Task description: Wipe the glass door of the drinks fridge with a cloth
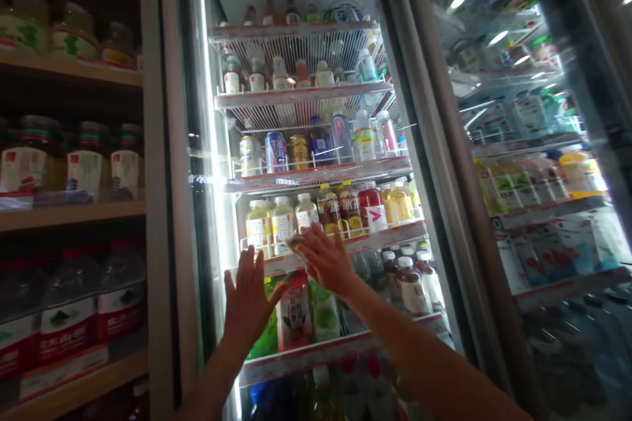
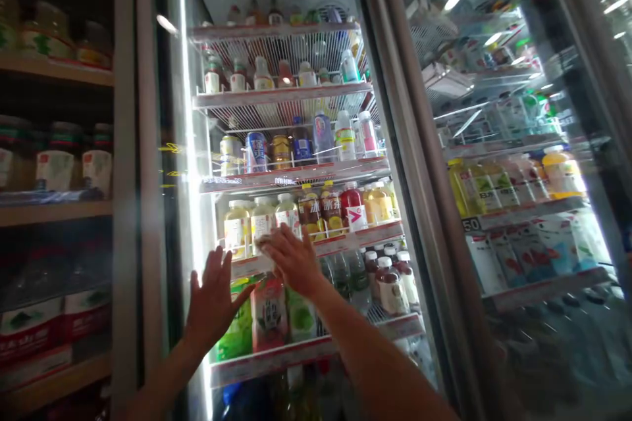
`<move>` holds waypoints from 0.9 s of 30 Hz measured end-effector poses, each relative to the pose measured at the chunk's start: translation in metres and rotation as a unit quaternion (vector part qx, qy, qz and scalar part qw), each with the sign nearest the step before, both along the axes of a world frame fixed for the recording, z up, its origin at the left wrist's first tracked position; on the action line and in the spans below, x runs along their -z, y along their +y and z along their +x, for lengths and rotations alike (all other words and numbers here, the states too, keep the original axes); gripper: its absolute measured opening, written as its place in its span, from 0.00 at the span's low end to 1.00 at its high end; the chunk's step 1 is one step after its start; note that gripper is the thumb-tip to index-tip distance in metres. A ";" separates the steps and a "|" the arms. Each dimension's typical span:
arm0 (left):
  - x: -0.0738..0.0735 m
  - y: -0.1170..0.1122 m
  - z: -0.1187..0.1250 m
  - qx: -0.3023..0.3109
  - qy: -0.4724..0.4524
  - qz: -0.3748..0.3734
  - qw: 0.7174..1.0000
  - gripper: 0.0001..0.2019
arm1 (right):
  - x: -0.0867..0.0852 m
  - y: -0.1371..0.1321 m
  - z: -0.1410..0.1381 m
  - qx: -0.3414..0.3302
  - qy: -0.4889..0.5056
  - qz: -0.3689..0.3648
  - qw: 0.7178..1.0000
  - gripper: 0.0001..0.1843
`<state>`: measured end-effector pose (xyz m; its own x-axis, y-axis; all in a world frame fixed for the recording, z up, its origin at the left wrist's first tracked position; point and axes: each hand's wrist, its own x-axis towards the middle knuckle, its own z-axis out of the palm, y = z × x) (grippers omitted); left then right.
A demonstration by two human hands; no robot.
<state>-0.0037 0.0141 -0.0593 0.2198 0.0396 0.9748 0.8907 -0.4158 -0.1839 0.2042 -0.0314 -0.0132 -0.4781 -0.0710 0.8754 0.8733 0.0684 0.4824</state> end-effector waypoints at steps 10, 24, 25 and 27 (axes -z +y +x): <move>0.000 -0.003 0.001 0.013 -0.005 -0.019 1.000 0.37 | -0.012 -0.017 0.075 0.045 0.217 0.053 0.974 0.24; -0.001 -0.004 0.004 0.021 -0.019 -0.052 0.998 0.39 | 0.018 -0.032 0.104 0.020 0.240 0.046 0.970 0.24; 0.000 -0.004 0.003 0.020 -0.020 -0.049 0.998 0.39 | 0.025 -0.031 0.097 0.027 0.190 0.017 0.981 0.23; 0.001 -0.003 0.004 0.020 -0.022 -0.046 0.999 0.38 | 0.035 -0.034 0.102 0.038 0.151 -0.006 0.988 0.23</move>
<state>0.0000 0.0111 -0.0601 0.1806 0.1206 0.9761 0.8793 -0.4644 -0.1053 0.3062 -0.0656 -0.0487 -0.1982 -0.0334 0.9796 0.9801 0.0003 0.1983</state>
